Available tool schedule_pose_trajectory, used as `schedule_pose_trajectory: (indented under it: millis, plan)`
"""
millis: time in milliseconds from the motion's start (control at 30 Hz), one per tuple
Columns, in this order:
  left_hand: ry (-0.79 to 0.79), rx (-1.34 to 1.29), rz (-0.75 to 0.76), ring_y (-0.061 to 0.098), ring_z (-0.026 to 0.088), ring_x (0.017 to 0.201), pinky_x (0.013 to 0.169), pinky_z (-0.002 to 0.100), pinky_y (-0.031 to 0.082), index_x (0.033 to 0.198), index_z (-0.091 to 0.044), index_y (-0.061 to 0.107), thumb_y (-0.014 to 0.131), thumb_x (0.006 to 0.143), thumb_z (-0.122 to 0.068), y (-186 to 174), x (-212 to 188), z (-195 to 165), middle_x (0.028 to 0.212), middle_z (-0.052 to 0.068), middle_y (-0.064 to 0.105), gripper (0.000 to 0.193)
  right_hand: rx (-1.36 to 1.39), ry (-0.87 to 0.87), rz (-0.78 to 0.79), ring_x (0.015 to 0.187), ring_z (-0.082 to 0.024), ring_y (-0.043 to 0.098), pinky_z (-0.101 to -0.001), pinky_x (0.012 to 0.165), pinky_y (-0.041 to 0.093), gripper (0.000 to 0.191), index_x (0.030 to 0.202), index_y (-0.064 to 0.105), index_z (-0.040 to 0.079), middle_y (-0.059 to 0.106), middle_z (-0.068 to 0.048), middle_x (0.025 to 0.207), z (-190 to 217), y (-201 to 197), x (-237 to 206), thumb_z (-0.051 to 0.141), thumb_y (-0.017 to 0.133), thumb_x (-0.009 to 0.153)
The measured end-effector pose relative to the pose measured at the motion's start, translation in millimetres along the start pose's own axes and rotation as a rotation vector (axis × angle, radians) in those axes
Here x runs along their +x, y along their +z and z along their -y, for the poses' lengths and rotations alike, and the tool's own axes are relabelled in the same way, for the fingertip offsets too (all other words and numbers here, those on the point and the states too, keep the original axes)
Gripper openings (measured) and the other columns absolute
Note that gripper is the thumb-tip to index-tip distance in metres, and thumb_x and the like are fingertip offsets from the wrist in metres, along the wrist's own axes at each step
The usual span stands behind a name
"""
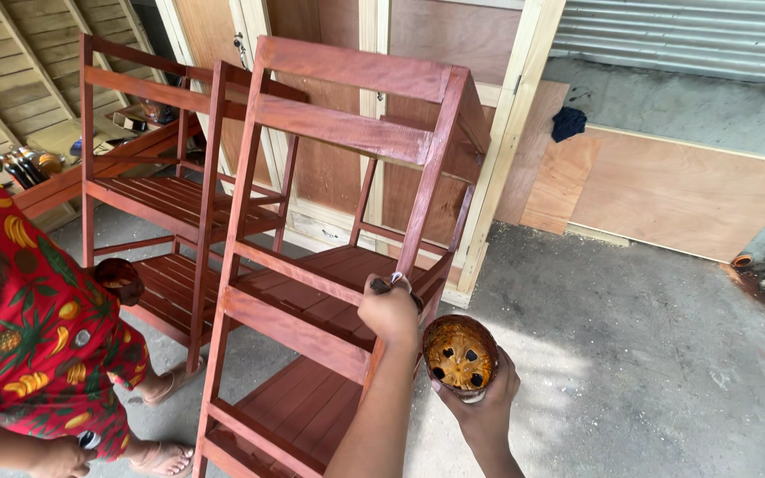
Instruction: The person applies reddish-brown wood stain to wooden chair frames using a brush, holding a coconut-shell container of stain in one hand and brushing rails, slats and legs. Midway, the person refills the container by pouring stain from a plastic bottle, then resumes brushing the chair frames.
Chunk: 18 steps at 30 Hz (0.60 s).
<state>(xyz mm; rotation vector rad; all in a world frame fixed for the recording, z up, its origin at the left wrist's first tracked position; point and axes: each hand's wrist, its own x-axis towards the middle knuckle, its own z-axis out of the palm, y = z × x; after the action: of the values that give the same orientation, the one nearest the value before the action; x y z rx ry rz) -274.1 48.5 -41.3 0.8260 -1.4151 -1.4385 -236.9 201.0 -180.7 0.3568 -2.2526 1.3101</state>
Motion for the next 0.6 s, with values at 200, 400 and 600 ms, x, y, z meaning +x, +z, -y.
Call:
schedule_pose_trajectory:
  millis: [200,400,600]
  plan:
    - [0.054,-0.048,0.036,0.069,0.023,0.055,0.056,0.040,0.054,0.072,-0.001,0.065,0.077,0.077,-0.007,35.2,19.9,-50.9,0.062,0.013,0.069,0.014,0.001,-0.009,-0.028,0.133,-0.039,0.035,-0.0555,0.108,0.036,0.114,0.147,0.031,0.001,0.040,-0.020,0.141,21.0,2.7,41.9,0.039,0.095,0.061]
    - [0.067,-0.101,0.121,0.069,0.026,0.056,0.055,0.041,0.053,0.073,0.002,0.065,0.080,0.077,-0.008,66.4,40.7,-98.7,0.065,0.016,0.070,0.019,0.019,0.016,-0.120,0.133,-0.038,0.036,-0.0533,0.109,0.038,0.111,0.148,0.029,0.001,0.040,-0.022,0.139,20.2,-14.4,78.0,0.038,0.093,0.065]
    - [0.114,-0.205,0.175,0.069,0.022,0.058,0.057,0.041,0.054,0.071,0.002,0.066,0.081,0.074,-0.005,90.2,63.8,-146.1,0.065,0.014,0.070,0.017,0.011,0.072,-0.177,0.133,-0.037,0.035,-0.0525,0.109,0.039,0.109,0.148,0.026,0.003,0.036,-0.023,0.137,17.3,-24.8,104.4,0.035,0.092,0.069]
